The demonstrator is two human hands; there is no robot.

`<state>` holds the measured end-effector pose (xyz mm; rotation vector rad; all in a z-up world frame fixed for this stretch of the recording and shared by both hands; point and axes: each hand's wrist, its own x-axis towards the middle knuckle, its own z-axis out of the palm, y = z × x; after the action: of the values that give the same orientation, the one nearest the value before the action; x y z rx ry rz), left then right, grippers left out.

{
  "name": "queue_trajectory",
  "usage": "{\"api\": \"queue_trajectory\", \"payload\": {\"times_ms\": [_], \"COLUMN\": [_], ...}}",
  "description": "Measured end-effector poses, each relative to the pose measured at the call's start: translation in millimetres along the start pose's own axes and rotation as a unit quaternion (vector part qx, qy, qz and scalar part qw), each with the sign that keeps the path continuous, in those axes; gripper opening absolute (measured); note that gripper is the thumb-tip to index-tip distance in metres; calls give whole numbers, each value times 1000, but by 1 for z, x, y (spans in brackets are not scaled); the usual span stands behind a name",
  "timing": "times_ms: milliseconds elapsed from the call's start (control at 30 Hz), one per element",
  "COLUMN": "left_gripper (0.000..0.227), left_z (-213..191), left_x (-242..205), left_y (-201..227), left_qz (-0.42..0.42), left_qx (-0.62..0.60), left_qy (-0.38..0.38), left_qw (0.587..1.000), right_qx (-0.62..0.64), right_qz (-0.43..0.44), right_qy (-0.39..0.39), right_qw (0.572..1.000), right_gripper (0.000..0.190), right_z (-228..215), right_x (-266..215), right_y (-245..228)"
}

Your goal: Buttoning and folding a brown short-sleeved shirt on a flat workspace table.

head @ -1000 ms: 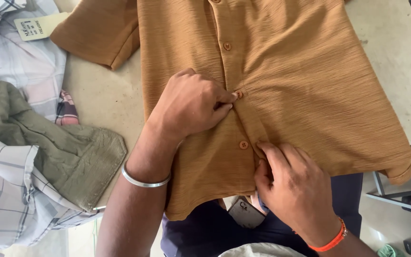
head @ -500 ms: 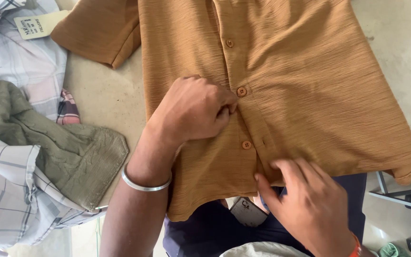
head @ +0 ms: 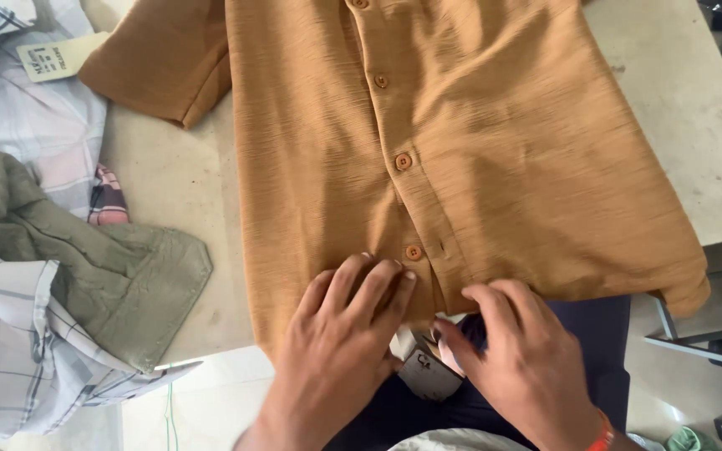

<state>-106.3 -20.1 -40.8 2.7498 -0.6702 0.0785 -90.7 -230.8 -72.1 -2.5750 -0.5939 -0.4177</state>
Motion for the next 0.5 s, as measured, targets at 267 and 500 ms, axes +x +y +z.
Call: {"api": "queue_trajectory", "payload": {"times_ms": [267,500], "left_gripper": [44,46], "left_z": [36,43], "left_x": [-16,-14], "left_y": [4,22], "left_qz": [-32,-33], "left_qx": [50,93], "left_qy": [172,168], "left_qw": [983,981], "right_qx": [30,44], "right_qz": [5,-52], "right_qy": [-9,29], "right_qw": [999,997], "right_gripper": [30,24], "right_z": [2,-1], "right_x": [1,4], "right_y": [0,3]}}
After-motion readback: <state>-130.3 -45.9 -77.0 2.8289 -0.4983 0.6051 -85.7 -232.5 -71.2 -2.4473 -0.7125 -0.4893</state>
